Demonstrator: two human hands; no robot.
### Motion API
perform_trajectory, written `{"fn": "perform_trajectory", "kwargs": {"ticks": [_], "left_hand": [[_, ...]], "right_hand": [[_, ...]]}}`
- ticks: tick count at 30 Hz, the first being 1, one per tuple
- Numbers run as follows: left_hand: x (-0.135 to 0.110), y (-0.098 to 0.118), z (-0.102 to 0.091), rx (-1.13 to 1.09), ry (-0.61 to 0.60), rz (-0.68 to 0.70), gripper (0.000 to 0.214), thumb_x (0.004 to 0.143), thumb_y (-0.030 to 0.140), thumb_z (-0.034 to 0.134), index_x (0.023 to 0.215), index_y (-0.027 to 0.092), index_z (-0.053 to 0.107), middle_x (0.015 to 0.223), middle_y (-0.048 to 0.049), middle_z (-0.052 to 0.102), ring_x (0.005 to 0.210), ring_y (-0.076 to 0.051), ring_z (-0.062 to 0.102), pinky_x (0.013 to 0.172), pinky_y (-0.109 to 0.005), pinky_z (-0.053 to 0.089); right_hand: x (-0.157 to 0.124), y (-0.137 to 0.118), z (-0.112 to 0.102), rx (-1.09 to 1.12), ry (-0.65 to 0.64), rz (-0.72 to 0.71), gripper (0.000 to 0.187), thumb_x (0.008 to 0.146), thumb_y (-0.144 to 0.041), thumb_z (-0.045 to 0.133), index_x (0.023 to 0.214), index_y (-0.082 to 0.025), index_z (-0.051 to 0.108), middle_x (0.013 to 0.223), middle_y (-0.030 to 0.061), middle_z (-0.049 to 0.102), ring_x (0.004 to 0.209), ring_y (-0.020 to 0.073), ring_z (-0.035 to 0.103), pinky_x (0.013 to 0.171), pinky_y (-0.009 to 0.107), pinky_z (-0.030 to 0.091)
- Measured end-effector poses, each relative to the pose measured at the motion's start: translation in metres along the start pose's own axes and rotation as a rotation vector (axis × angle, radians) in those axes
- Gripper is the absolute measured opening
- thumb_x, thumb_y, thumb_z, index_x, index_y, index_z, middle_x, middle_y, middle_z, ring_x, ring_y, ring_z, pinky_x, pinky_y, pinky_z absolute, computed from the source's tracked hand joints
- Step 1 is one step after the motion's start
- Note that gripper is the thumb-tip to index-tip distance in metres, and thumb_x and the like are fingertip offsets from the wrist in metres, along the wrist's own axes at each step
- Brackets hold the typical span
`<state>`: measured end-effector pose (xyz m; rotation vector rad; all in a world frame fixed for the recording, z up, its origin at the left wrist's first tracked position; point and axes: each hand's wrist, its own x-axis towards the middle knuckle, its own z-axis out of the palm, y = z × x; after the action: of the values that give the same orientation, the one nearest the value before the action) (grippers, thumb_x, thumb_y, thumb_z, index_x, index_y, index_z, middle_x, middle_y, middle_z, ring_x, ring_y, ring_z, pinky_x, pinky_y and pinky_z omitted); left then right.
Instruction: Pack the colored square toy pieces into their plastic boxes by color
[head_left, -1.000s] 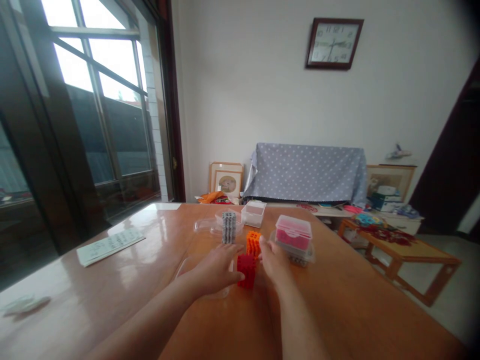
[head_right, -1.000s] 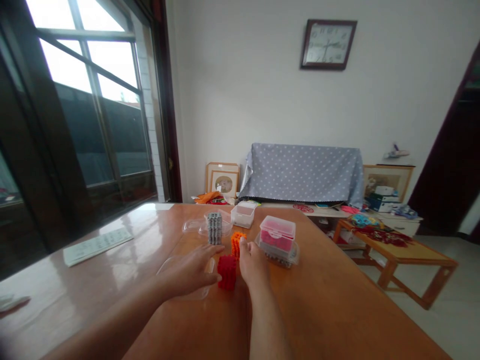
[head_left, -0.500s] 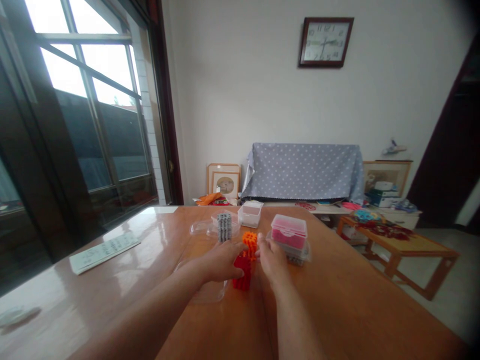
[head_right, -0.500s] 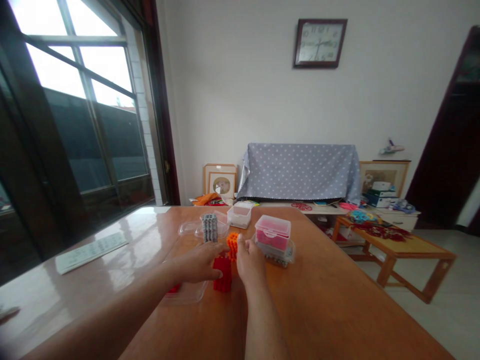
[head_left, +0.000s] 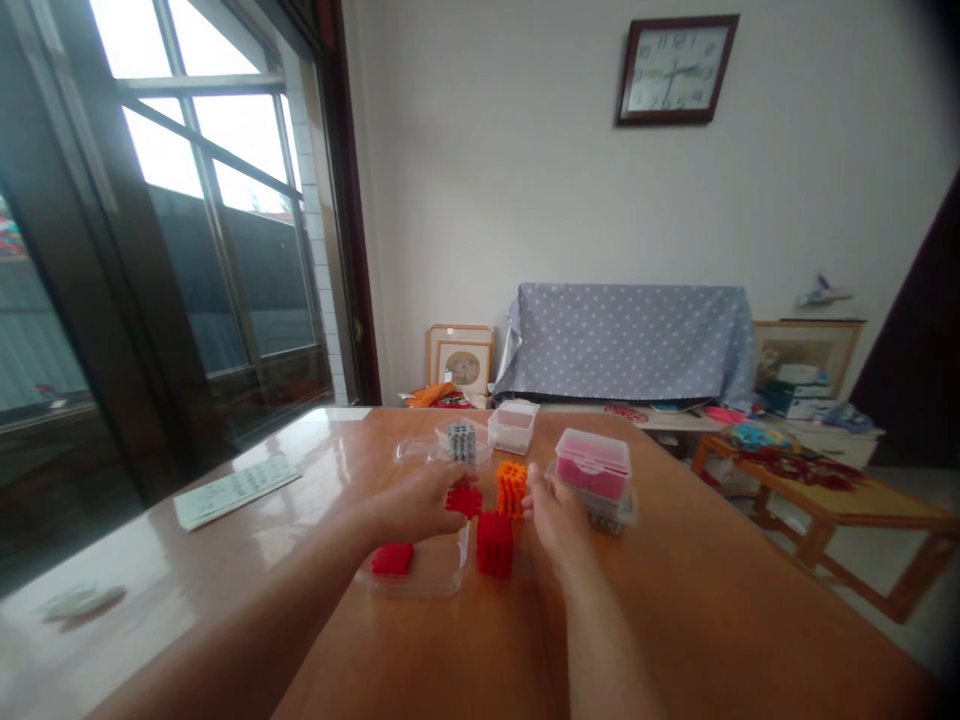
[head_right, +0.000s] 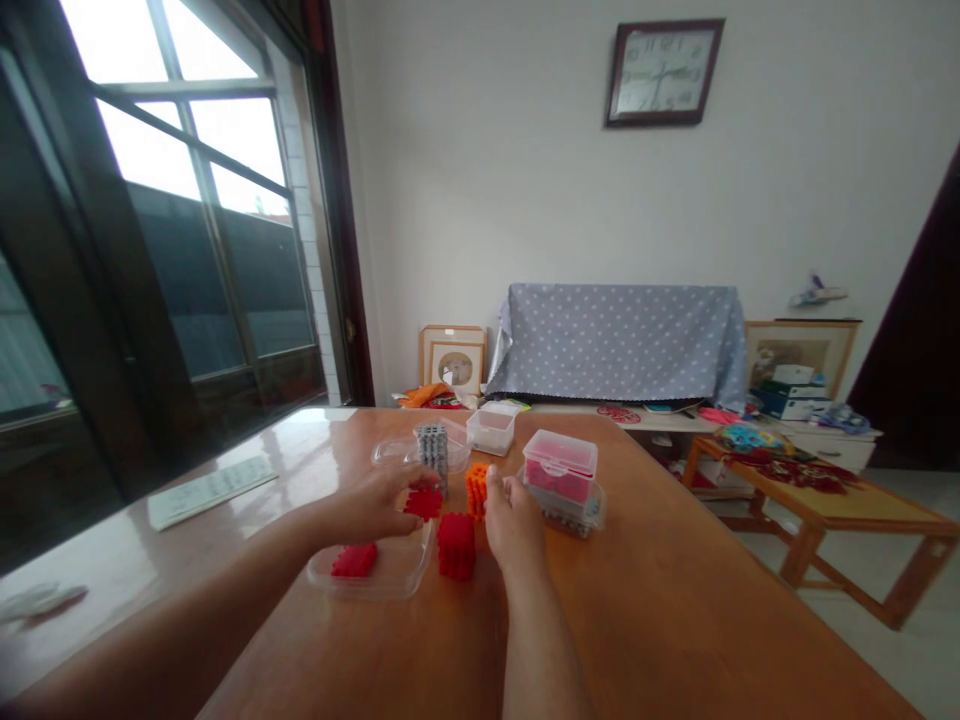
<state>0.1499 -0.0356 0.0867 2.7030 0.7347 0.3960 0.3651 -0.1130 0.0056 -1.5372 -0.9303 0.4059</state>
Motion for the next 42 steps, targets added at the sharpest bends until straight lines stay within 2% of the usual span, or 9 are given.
{"fn": "perform_trajectory", "kwargs": {"ticks": [2,5,8,12,19,28,33,37,42], "left_hand": [[-0.013,-0.013,-0.010,0.025,-0.018,-0.008,0.049,0.069,0.017,0.065,0.118,0.022,0.063,0.118,-0.0056,0.068,0.105,-0.024,0.063,0.093,-0.034,0.049],[-0.035,-0.031,-0.017,0.082,-0.066,-0.093,0.048,0.068,0.018,0.063,0.116,0.021,0.064,0.114,-0.0056,0.068,0.100,-0.024,0.064,0.087,-0.033,0.050],[-0.053,-0.046,-0.018,0.138,-0.127,-0.170,0.052,0.069,0.022,0.066,0.121,0.022,0.064,0.117,-0.0067,0.068,0.102,-0.025,0.063,0.085,-0.033,0.051],[-0.065,-0.056,-0.014,0.215,-0.176,-0.183,0.051,0.068,0.028,0.072,0.119,0.026,0.065,0.115,-0.0062,0.069,0.106,-0.028,0.061,0.088,-0.036,0.049],[-0.067,-0.061,-0.012,0.310,-0.225,-0.140,0.046,0.064,0.034,0.081,0.108,0.032,0.069,0.107,-0.0026,0.073,0.107,-0.030,0.058,0.091,-0.041,0.044],[-0.057,-0.064,-0.010,0.429,-0.332,-0.173,0.041,0.062,0.035,0.082,0.100,0.029,0.071,0.094,-0.0049,0.074,0.105,-0.031,0.059,0.087,-0.039,0.045],[-0.054,-0.062,-0.009,0.416,-0.327,-0.197,0.041,0.059,0.030,0.084,0.098,0.028,0.072,0.092,-0.0062,0.074,0.104,-0.032,0.059,0.086,-0.039,0.045],[-0.054,-0.060,-0.010,0.373,-0.293,-0.138,0.031,0.066,0.018,0.074,0.095,0.030,0.074,0.093,-0.0056,0.075,0.100,-0.031,0.060,0.086,-0.040,0.043],[-0.051,-0.054,-0.005,0.364,-0.279,-0.068,0.037,0.076,0.010,0.060,0.097,0.034,0.078,0.094,-0.0072,0.075,0.096,-0.029,0.061,0.083,-0.038,0.042]], "right_hand": [[-0.001,-0.002,0.001,0.034,-0.031,0.024,0.059,0.089,-0.077,0.044,0.077,-0.022,0.064,0.070,0.0048,0.071,0.061,0.0213,0.065,0.060,0.031,0.046],[-0.003,-0.005,0.001,0.084,-0.065,0.063,0.060,0.087,-0.078,0.047,0.081,-0.021,0.064,0.072,0.0049,0.071,0.063,0.0215,0.067,0.062,0.032,0.049],[-0.005,-0.007,0.001,0.100,-0.086,0.070,0.060,0.085,-0.078,0.050,0.083,-0.020,0.065,0.075,0.0052,0.072,0.065,0.0217,0.068,0.064,0.033,0.051],[-0.007,-0.006,0.002,0.121,-0.119,0.073,0.057,0.083,-0.075,0.056,0.086,-0.019,0.066,0.077,0.0060,0.072,0.070,0.0225,0.069,0.067,0.033,0.052],[-0.005,-0.002,-0.001,0.134,-0.102,0.060,0.056,0.083,-0.072,0.060,0.090,-0.018,0.067,0.079,0.0069,0.073,0.071,0.0225,0.069,0.071,0.035,0.054],[-0.006,-0.003,-0.003,0.141,-0.098,0.054,0.053,0.082,-0.069,0.063,0.093,-0.017,0.068,0.078,0.0063,0.072,0.070,0.0218,0.069,0.071,0.035,0.054],[-0.006,-0.004,-0.003,0.134,-0.103,0.056,0.054,0.081,-0.069,0.064,0.093,-0.017,0.069,0.078,0.0067,0.073,0.071,0.0228,0.069,0.071,0.036,0.054],[-0.007,-0.004,-0.001,0.132,-0.114,0.050,0.053,0.083,-0.068,0.063,0.095,-0.017,0.069,0.079,0.0075,0.073,0.072,0.0231,0.069,0.072,0.037,0.054],[-0.007,-0.004,-0.001,0.128,-0.117,0.047,0.053,0.082,-0.068,0.063,0.096,-0.017,0.069,0.079,0.0073,0.073,0.072,0.0230,0.069,0.072,0.036,0.054]]}}
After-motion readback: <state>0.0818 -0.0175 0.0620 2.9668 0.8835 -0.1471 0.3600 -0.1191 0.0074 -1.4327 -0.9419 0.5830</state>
